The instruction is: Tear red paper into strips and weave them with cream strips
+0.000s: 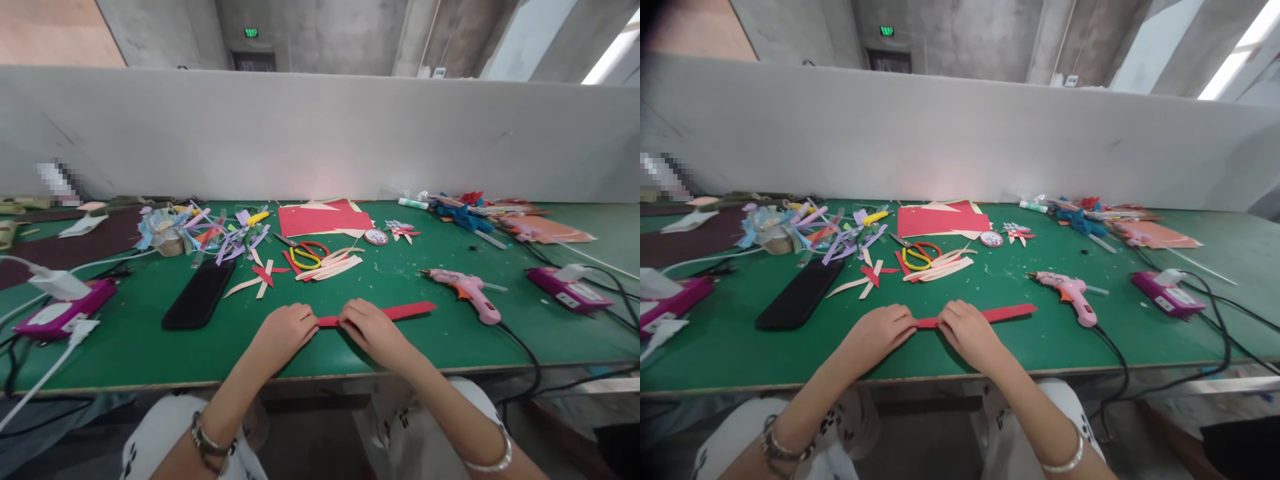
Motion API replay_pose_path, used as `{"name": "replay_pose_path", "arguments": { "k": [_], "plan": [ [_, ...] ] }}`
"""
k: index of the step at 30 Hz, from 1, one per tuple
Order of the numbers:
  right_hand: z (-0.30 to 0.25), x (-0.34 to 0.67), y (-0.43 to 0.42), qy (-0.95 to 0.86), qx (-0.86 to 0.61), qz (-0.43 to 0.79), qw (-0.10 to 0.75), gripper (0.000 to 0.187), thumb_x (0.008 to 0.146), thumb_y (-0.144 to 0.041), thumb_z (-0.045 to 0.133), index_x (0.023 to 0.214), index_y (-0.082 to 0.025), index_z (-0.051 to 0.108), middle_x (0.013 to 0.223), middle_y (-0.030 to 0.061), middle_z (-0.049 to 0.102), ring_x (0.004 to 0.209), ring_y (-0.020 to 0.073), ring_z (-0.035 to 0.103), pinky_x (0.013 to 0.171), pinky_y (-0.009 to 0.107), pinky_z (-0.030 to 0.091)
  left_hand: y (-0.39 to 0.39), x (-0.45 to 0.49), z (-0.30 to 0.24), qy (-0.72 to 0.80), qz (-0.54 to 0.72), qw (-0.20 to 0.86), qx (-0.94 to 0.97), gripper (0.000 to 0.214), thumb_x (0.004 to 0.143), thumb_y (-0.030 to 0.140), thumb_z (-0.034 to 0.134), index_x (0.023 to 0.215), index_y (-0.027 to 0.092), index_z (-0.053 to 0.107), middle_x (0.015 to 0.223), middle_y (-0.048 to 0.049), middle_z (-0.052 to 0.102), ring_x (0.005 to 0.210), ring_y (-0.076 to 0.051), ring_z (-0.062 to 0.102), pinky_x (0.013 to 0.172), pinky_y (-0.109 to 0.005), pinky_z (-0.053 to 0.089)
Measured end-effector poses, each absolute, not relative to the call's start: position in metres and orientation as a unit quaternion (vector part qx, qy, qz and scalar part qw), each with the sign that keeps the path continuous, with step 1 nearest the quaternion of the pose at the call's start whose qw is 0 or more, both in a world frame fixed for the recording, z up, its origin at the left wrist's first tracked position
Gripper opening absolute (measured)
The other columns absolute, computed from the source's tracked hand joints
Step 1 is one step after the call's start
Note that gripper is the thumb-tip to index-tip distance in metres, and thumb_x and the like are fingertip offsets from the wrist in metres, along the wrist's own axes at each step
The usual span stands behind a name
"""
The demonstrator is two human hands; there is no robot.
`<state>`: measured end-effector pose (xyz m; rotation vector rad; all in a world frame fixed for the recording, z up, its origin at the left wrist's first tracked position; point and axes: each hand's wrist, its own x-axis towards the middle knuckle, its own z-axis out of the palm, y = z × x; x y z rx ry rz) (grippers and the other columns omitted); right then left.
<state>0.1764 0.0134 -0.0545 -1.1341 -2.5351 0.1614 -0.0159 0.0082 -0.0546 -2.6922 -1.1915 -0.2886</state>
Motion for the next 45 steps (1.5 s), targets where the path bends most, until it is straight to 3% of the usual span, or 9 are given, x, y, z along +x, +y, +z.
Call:
{"name": "replay_pose_path", "arguments": {
  "k": [2,5,7,11,26,34,38,45],
  "plan": [
    [-0.054,0.176,0.012,-0.896,-0.393,0.076,0.191,0.008,0.08,-0.02,0.049,0.085,-0.015,0.053,0.081,0.0053,0.056,0.076,0.0174,0.048,0.069,0.03,0.042,0.008,-0.016,-0.055,-0.402,-0.102,0.095,-0.905,0.015,0.084,0.019,0.045,0.077,0.016,0.059,0.07,-0.0015,0.057,0.065,-0.016,0.052,0.054,-0.026,0.038],
    [-0.055,0.176,0.013,-0.9,-0.376,0.09,0.203,0.017,0.078,-0.021,0.053,0.094,-0.016,0.052,0.087,0.006,0.057,0.082,0.0179,0.049,0.072,0.03,0.042,0.008,-0.014,-0.056,-0.404,-0.109,0.088,-0.904,0.015,0.083,0.019,0.046,0.076,0.016,0.059,0.069,-0.0011,0.057,0.064,-0.015,0.052,0.055,-0.025,0.037],
    [-0.058,0.177,0.015,-0.906,-0.364,0.085,0.197,0.011,0.082,-0.019,0.046,0.088,-0.016,0.054,0.084,0.0055,0.058,0.079,0.0168,0.049,0.07,0.029,0.042,0.008,-0.014,-0.056,-0.406,-0.111,0.076,-0.904,0.014,0.083,0.019,0.047,0.076,0.016,0.058,0.07,-0.0008,0.057,0.065,-0.015,0.052,0.056,-0.025,0.037],
    [-0.061,0.178,0.017,-0.913,-0.359,0.056,0.185,0.02,0.086,-0.017,0.038,0.078,-0.015,0.056,0.076,0.0051,0.058,0.071,0.0155,0.05,0.065,0.027,0.042,0.008,-0.014,-0.054,-0.417,-0.104,0.046,-0.902,0.013,0.082,0.02,0.048,0.076,0.017,0.058,0.074,-0.0007,0.058,0.068,-0.015,0.053,0.058,-0.025,0.037],
    [-0.059,0.178,0.015,-0.918,-0.373,-0.022,0.136,0.02,0.087,-0.017,0.038,0.076,-0.015,0.054,0.075,0.0033,0.057,0.07,0.0153,0.047,0.063,0.027,0.037,-0.001,-0.019,-0.037,-0.487,-0.054,-0.086,-0.868,0.014,0.083,0.017,0.047,0.086,0.017,0.06,0.085,-0.001,0.059,0.081,-0.014,0.056,0.067,-0.023,0.042],
    [-0.055,0.182,0.014,-0.895,-0.421,-0.009,0.145,0.021,0.086,-0.015,0.035,0.075,-0.015,0.053,0.074,0.0042,0.055,0.07,0.0154,0.046,0.065,0.028,0.036,-0.006,-0.023,-0.04,-0.499,-0.053,-0.054,-0.863,0.015,0.083,0.018,0.046,0.079,0.017,0.061,0.082,-0.0007,0.06,0.078,-0.014,0.057,0.064,-0.023,0.042],
    [-0.053,0.178,0.01,-0.897,-0.411,0.028,0.162,0.006,0.08,-0.018,0.048,0.08,-0.016,0.054,0.078,0.0036,0.055,0.076,0.0163,0.047,0.069,0.029,0.037,-0.01,-0.024,-0.048,-0.504,-0.082,-0.025,-0.859,0.018,0.084,0.017,0.044,0.083,0.019,0.061,0.081,0.0002,0.061,0.073,-0.014,0.057,0.062,-0.023,0.041],
    [-0.058,0.167,0.007,-0.903,-0.397,0.046,0.159,0.008,0.08,-0.021,0.051,0.084,-0.018,0.057,0.08,0.0027,0.057,0.075,0.0159,0.048,0.064,0.027,0.038,-0.013,-0.022,-0.055,-0.487,-0.12,0.011,-0.865,0.021,0.085,0.019,0.041,0.079,0.018,0.061,0.076,0.0,0.06,0.07,-0.012,0.056,0.06,-0.022,0.041]
  ]
}}
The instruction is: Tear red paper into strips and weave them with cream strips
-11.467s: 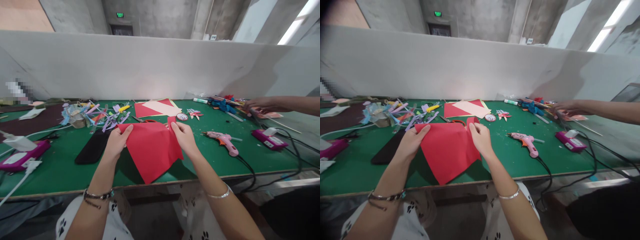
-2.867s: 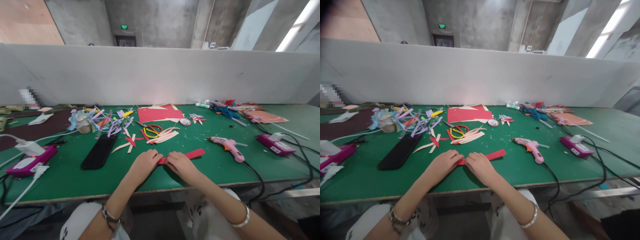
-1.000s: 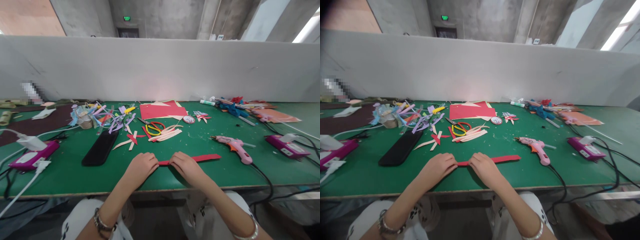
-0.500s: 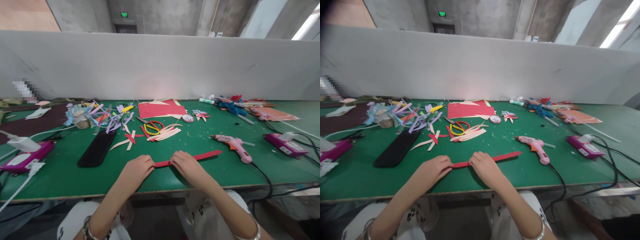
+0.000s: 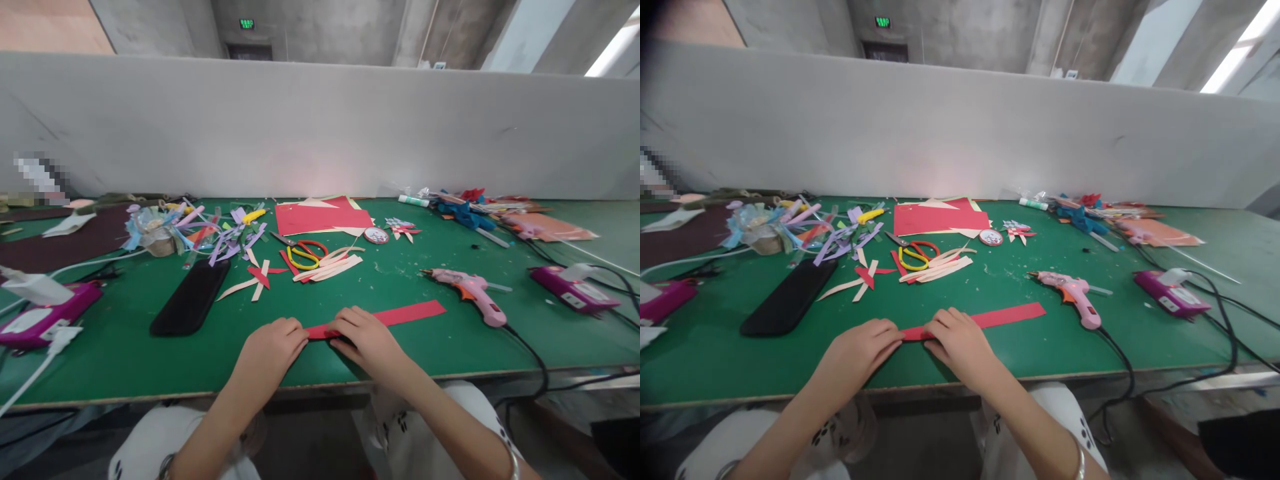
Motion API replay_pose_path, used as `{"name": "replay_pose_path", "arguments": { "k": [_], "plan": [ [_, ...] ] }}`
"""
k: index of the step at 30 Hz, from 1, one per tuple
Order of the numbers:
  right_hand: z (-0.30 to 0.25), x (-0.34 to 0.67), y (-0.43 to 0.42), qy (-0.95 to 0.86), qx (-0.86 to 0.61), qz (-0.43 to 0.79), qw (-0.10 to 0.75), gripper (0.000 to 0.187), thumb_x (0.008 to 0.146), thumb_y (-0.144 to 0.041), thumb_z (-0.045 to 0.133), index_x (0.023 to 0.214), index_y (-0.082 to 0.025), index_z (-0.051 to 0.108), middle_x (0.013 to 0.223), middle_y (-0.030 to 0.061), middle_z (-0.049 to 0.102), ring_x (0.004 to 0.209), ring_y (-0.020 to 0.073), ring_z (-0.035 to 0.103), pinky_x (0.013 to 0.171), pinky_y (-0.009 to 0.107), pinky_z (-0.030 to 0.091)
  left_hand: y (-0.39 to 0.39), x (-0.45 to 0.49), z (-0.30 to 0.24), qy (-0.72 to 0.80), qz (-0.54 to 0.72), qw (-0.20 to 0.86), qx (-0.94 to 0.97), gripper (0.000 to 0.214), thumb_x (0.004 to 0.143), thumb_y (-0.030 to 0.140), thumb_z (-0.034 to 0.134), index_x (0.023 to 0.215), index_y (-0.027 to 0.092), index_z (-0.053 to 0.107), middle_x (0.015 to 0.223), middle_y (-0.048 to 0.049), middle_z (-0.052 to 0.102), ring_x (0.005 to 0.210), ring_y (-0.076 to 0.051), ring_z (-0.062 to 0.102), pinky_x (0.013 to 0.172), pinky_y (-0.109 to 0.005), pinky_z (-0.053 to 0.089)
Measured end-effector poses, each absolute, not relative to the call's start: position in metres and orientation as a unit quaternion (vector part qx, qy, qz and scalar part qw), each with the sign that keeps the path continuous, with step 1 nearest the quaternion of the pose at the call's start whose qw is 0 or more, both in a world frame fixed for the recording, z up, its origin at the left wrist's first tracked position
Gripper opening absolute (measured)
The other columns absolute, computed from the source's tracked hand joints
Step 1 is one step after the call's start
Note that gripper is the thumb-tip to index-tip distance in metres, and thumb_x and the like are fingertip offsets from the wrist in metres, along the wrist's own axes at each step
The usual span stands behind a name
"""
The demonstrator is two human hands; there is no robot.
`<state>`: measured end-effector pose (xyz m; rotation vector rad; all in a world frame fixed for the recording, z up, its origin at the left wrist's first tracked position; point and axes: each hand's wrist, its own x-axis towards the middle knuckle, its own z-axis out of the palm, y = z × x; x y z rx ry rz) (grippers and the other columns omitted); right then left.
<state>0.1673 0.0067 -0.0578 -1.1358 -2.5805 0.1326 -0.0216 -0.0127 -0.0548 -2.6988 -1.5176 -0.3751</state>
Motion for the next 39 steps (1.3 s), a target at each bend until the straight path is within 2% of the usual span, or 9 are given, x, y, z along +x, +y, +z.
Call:
{"name": "replay_pose_path", "arguments": {
  "k": [7,13,25,30,32,34,37,39],
  "plan": [
    [-0.061,0.165,0.009,-0.901,-0.397,0.001,0.175,0.013,0.082,-0.017,0.047,0.075,-0.018,0.058,0.073,0.0026,0.058,0.068,0.0149,0.048,0.059,0.026,0.037,-0.012,-0.022,-0.055,-0.497,-0.132,0.017,-0.857,0.022,0.085,0.019,0.041,0.078,0.019,0.061,0.074,0.0005,0.061,0.068,-0.013,0.056,0.059,-0.022,0.04],
    [-0.06,0.163,0.007,-0.905,-0.387,-0.016,0.176,0.013,0.082,-0.016,0.047,0.076,-0.016,0.058,0.073,0.003,0.059,0.068,0.0151,0.05,0.062,0.027,0.038,-0.012,-0.022,-0.055,-0.488,-0.146,-0.002,-0.861,0.018,0.085,0.021,0.044,0.081,0.019,0.061,0.077,-0.0002,0.061,0.072,-0.014,0.056,0.061,-0.024,0.041],
    [-0.059,0.166,0.004,-0.901,-0.384,0.062,0.191,0.014,0.083,-0.019,0.045,0.075,-0.016,0.057,0.073,0.0041,0.058,0.07,0.0152,0.05,0.064,0.027,0.04,-0.012,-0.021,-0.057,-0.479,-0.135,0.007,-0.867,0.018,0.084,0.019,0.044,0.081,0.019,0.061,0.076,-0.0003,0.06,0.071,-0.015,0.055,0.06,-0.026,0.04],
    [-0.032,0.179,0.029,-0.864,-0.391,0.173,0.266,0.016,0.081,-0.024,0.045,0.072,-0.017,0.057,0.07,0.0017,0.059,0.066,0.0117,0.053,0.061,0.023,0.042,-0.01,-0.021,-0.058,-0.468,-0.15,0.011,-0.871,0.018,0.084,0.018,0.043,0.078,0.019,0.06,0.076,-0.0001,0.059,0.07,-0.014,0.054,0.059,-0.025,0.039],
    [-0.017,0.187,0.061,-0.837,-0.436,0.149,0.295,0.019,0.082,-0.024,0.042,0.075,-0.017,0.058,0.075,0.0028,0.061,0.07,0.0127,0.055,0.065,0.024,0.044,-0.01,-0.021,-0.059,-0.463,-0.155,0.02,-0.872,0.017,0.084,0.017,0.043,0.078,0.018,0.059,0.076,-0.0001,0.058,0.069,-0.013,0.054,0.058,-0.024,0.039],
    [-0.006,0.194,0.102,-0.812,-0.5,0.099,0.283,0.021,0.081,-0.021,0.04,0.09,-0.016,0.058,0.089,0.0053,0.063,0.082,0.0152,0.056,0.072,0.027,0.044,-0.01,-0.02,-0.061,-0.459,-0.155,0.052,-0.873,0.018,0.083,0.015,0.043,0.075,0.018,0.058,0.073,-0.0003,0.058,0.067,-0.014,0.053,0.056,-0.025,0.039],
    [-0.002,0.2,0.16,-0.792,-0.59,-0.004,0.159,0.039,0.079,-0.016,0.041,0.117,-0.014,0.045,0.121,0.009,0.05,0.108,0.0181,0.047,0.088,0.031,0.038,-0.009,-0.021,-0.063,-0.464,-0.167,0.141,-0.858,0.018,0.081,0.01,0.044,0.072,0.016,0.058,0.07,-0.002,0.058,0.067,-0.016,0.053,0.055,-0.026,0.038],
    [-0.007,0.201,0.187,-0.787,-0.605,-0.012,0.122,0.048,0.076,-0.016,0.045,0.123,-0.011,0.04,0.129,0.0118,0.042,0.117,0.0208,0.038,0.094,0.032,0.033,-0.009,-0.022,-0.063,-0.469,-0.182,0.18,-0.845,0.019,0.08,0.006,0.043,0.076,0.016,0.058,0.073,-0.0034,0.059,0.072,-0.018,0.053,0.057,-0.027,0.039]
  ]
}}
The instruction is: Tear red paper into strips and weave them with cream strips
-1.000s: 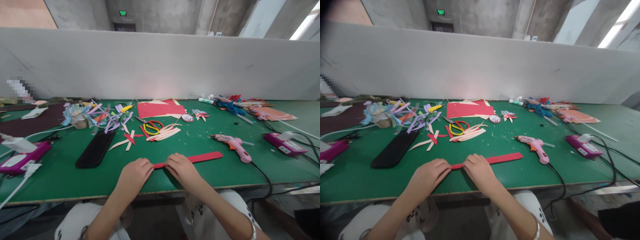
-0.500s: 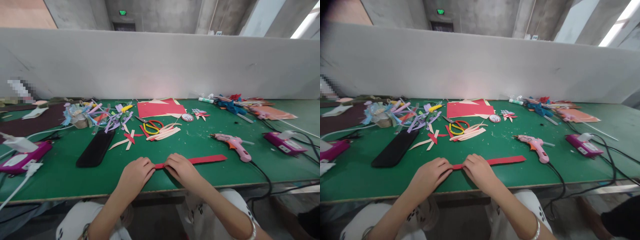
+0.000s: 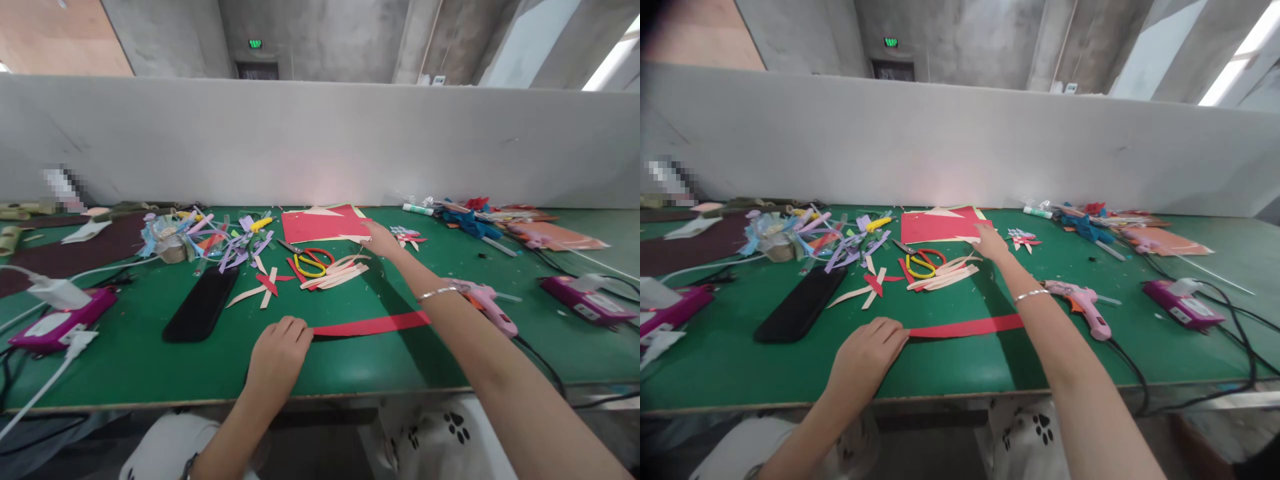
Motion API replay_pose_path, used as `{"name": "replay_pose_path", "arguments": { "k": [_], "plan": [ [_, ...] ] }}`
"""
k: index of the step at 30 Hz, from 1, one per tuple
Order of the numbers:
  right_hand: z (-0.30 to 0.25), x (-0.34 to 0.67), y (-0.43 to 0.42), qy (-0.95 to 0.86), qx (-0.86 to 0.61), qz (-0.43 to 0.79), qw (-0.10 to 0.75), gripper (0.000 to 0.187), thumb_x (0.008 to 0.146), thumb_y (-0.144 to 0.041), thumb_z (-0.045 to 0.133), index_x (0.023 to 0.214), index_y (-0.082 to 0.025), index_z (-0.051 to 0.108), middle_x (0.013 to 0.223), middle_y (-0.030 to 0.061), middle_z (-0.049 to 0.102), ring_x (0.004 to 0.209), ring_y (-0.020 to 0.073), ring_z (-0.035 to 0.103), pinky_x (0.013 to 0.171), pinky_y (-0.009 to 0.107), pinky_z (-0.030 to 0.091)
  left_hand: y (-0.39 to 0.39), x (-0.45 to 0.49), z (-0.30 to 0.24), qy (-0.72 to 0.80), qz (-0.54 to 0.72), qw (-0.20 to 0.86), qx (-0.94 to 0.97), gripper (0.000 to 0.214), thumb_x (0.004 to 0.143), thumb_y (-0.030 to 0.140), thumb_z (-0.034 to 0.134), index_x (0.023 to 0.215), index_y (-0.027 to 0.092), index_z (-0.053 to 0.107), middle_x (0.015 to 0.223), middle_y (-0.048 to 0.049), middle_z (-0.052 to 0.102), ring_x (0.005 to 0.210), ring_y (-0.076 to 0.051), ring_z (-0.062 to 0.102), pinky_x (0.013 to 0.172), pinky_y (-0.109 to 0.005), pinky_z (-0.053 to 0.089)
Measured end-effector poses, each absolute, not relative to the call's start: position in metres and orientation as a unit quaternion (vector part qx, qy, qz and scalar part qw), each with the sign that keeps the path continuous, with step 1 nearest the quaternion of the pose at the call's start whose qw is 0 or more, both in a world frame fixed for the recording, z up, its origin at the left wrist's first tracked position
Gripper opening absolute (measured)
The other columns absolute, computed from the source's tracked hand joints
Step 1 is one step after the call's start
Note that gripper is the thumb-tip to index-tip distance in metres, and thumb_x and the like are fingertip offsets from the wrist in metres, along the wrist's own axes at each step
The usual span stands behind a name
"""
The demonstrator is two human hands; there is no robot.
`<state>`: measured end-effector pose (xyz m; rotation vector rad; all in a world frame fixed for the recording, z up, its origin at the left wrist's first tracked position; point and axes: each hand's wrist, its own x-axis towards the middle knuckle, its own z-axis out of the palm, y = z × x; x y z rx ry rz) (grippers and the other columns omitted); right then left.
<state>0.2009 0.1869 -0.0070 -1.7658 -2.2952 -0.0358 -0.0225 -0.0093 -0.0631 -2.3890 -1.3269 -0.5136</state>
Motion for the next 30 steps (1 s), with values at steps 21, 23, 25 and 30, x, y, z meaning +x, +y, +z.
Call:
{"name": "replay_pose_path", "arguments": {
  "k": [21,23,25,30],
  "plan": [
    [-0.033,0.194,0.233,-0.754,-0.656,-0.038,-0.013,0.038,0.084,-0.04,0.035,0.105,-0.018,0.057,0.116,0.0119,0.052,0.107,0.0265,0.046,0.094,0.05,0.02,-0.007,-0.021,-0.07,-0.483,-0.171,0.137,-0.848,0.017,0.079,0.009,0.046,0.072,0.019,0.057,0.069,0.0002,0.059,0.064,-0.015,0.051,0.052,-0.026,0.036],
    [-0.034,0.195,0.232,-0.746,-0.665,-0.04,-0.008,0.046,0.082,-0.048,0.035,0.107,-0.015,0.056,0.119,0.0146,0.049,0.108,0.0279,0.044,0.09,0.047,0.028,-0.007,-0.021,-0.07,-0.484,-0.172,0.133,-0.848,0.018,0.08,0.009,0.045,0.071,0.019,0.057,0.068,0.0003,0.059,0.064,-0.015,0.051,0.052,-0.026,0.036],
    [-0.034,0.195,0.233,-0.742,-0.67,-0.04,-0.004,0.05,0.082,-0.049,0.037,0.11,-0.012,0.054,0.118,0.0171,0.049,0.107,0.028,0.046,0.085,0.04,0.035,-0.006,-0.021,-0.07,-0.484,-0.179,0.127,-0.847,0.018,0.08,0.01,0.046,0.07,0.019,0.057,0.068,0.0004,0.059,0.064,-0.014,0.051,0.052,-0.026,0.036],
    [-0.032,0.19,0.23,-0.75,-0.66,-0.046,-0.001,0.032,0.082,-0.035,0.047,0.103,-0.012,0.056,0.104,0.0127,0.057,0.093,0.0216,0.055,0.079,0.035,0.043,-0.006,-0.022,-0.069,-0.48,-0.188,0.121,-0.849,0.018,0.081,0.011,0.045,0.071,0.019,0.058,0.068,0.0007,0.059,0.063,-0.014,0.052,0.052,-0.025,0.036]
  ]
}}
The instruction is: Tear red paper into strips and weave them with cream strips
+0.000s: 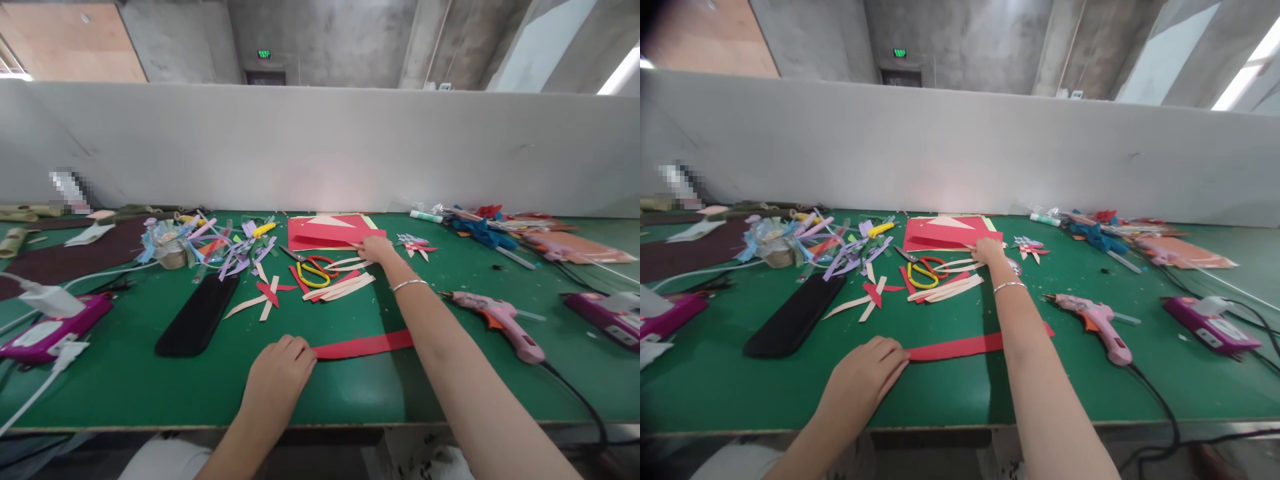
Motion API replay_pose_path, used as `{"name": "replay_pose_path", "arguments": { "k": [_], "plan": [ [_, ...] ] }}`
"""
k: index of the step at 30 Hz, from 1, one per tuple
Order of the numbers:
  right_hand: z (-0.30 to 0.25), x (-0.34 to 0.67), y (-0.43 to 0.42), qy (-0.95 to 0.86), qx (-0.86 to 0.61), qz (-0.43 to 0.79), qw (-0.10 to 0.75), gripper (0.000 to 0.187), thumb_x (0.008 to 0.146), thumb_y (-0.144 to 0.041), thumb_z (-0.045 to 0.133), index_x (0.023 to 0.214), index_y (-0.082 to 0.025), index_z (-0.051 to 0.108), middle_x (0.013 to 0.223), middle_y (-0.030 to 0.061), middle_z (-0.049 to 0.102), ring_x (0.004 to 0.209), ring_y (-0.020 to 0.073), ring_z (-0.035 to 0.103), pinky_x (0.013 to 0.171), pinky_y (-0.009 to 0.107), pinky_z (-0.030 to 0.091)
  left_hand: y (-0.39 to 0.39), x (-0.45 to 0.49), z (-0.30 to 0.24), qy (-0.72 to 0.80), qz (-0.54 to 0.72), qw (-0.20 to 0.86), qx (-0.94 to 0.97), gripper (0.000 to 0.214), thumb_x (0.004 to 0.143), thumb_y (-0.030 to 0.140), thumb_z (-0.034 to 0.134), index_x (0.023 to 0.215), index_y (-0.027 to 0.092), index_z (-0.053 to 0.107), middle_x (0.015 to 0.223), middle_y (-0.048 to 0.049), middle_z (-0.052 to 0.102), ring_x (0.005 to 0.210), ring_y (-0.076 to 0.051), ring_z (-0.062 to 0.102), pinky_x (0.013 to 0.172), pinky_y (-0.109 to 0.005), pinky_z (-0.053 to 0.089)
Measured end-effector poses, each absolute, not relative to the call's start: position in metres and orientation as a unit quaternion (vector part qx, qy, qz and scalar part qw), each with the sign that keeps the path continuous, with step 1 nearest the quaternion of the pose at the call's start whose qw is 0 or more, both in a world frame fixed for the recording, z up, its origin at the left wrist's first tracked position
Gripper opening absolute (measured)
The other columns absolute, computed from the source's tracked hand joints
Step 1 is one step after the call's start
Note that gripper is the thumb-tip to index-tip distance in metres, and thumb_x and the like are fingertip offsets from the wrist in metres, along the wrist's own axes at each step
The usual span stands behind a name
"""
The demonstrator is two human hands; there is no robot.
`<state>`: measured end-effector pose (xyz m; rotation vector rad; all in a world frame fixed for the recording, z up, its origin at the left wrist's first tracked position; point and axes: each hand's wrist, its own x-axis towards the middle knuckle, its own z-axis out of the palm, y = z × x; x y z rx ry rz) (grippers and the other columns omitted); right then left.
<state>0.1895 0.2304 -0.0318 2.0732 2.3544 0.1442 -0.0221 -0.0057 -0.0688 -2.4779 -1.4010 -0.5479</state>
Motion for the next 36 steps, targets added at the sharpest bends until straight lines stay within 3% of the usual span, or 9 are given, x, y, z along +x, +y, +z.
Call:
{"name": "replay_pose_path", "arguments": {
  "k": [4,8,14,16,19,23,27,31,36],
  "plan": [
    [-0.024,0.186,0.222,0.742,0.666,0.07,-0.037,0.029,0.084,-0.029,0.047,0.107,-0.014,0.05,0.107,0.0073,0.054,0.092,0.0168,0.054,0.078,0.038,0.046,-0.004,-0.023,-0.069,-0.48,-0.19,0.133,-0.846,0.018,0.079,0.01,0.046,0.07,0.018,0.058,0.066,0.0007,0.059,0.062,-0.014,0.052,0.051,-0.025,0.035],
    [-0.001,0.186,0.214,0.725,0.672,0.091,-0.125,0.025,0.085,-0.01,0.037,0.096,-0.011,0.058,0.096,0.0148,0.06,0.09,0.0221,0.057,0.077,0.036,0.042,-0.003,-0.022,-0.068,-0.499,-0.195,0.144,-0.832,0.018,0.078,0.01,0.047,0.068,0.018,0.059,0.065,0.0001,0.06,0.059,-0.014,0.052,0.051,-0.025,0.035],
    [0.042,0.196,0.193,0.722,0.618,0.085,-0.3,0.03,0.084,-0.018,0.034,0.106,-0.013,0.053,0.098,0.0131,0.063,0.09,0.0236,0.058,0.073,0.033,0.044,-0.005,-0.02,-0.06,-0.556,-0.233,0.028,-0.797,0.01,0.073,0.023,0.054,0.068,0.017,0.06,0.07,-0.002,0.062,0.067,-0.018,0.056,0.061,-0.031,0.041],
    [0.047,0.2,0.174,0.721,0.582,0.03,-0.375,0.029,0.082,-0.021,0.035,0.103,-0.012,0.054,0.099,0.0108,0.064,0.089,0.0211,0.058,0.073,0.031,0.045,-0.003,-0.022,-0.057,-0.57,-0.262,-0.036,-0.778,0.012,0.073,0.027,0.053,0.071,0.018,0.061,0.074,-0.0031,0.063,0.072,-0.02,0.057,0.067,-0.034,0.042],
    [0.038,0.203,0.129,0.647,0.484,-0.261,-0.528,0.029,0.075,-0.033,0.047,0.096,-0.015,0.055,0.094,0.0072,0.066,0.082,0.0198,0.061,0.07,0.031,0.049,0.003,-0.027,-0.052,-0.567,-0.36,-0.17,-0.721,0.025,0.071,0.033,0.052,0.089,0.019,0.06,0.086,-0.0065,0.063,0.084,-0.023,0.057,0.075,-0.037,0.043],
    [0.008,0.195,0.059,0.561,0.458,-0.485,-0.491,0.038,0.058,-0.044,0.064,0.082,-0.016,0.058,0.078,0.0052,0.068,0.069,0.0193,0.063,0.063,0.03,0.05,0.01,-0.034,-0.036,-0.474,-0.514,-0.394,-0.597,0.058,0.065,0.047,0.056,0.113,0.016,0.048,0.109,-0.0123,0.057,0.102,-0.026,0.052,0.086,-0.039,0.041],
    [-0.019,0.179,0.015,0.544,0.439,-0.537,-0.472,0.043,0.057,-0.048,0.065,0.085,-0.016,0.06,0.081,0.0061,0.068,0.075,0.0212,0.062,0.068,0.032,0.049,0.003,-0.031,-0.015,-0.323,-0.57,-0.546,-0.522,0.073,0.062,0.059,0.056,0.122,0.02,0.041,0.124,-0.0113,0.047,0.113,-0.03,0.043,0.085,-0.037,0.044],
    [-0.032,0.171,0.004,0.539,0.435,-0.54,-0.478,0.043,0.057,-0.051,0.065,0.083,-0.017,0.061,0.079,0.0046,0.068,0.077,0.0216,0.061,0.07,0.032,0.047,0.0,-0.024,-0.008,-0.377,-0.638,-0.502,-0.446,0.062,0.067,0.043,0.061,0.121,0.019,0.043,0.122,-0.0082,0.051,0.115,-0.026,0.043,0.094,-0.035,0.037],
    [-0.037,0.175,0.009,0.519,0.452,-0.564,-0.457,0.044,0.055,-0.059,0.061,0.061,-0.016,0.057,0.056,-0.0018,0.058,0.054,0.0117,0.052,0.054,0.024,0.042,0.009,-0.03,-0.011,-0.484,-0.63,-0.475,-0.379,0.037,0.071,0.03,0.057,0.104,0.013,0.056,0.11,-0.0096,0.06,0.109,-0.026,0.049,0.097,-0.038,0.034]
  ]
}}
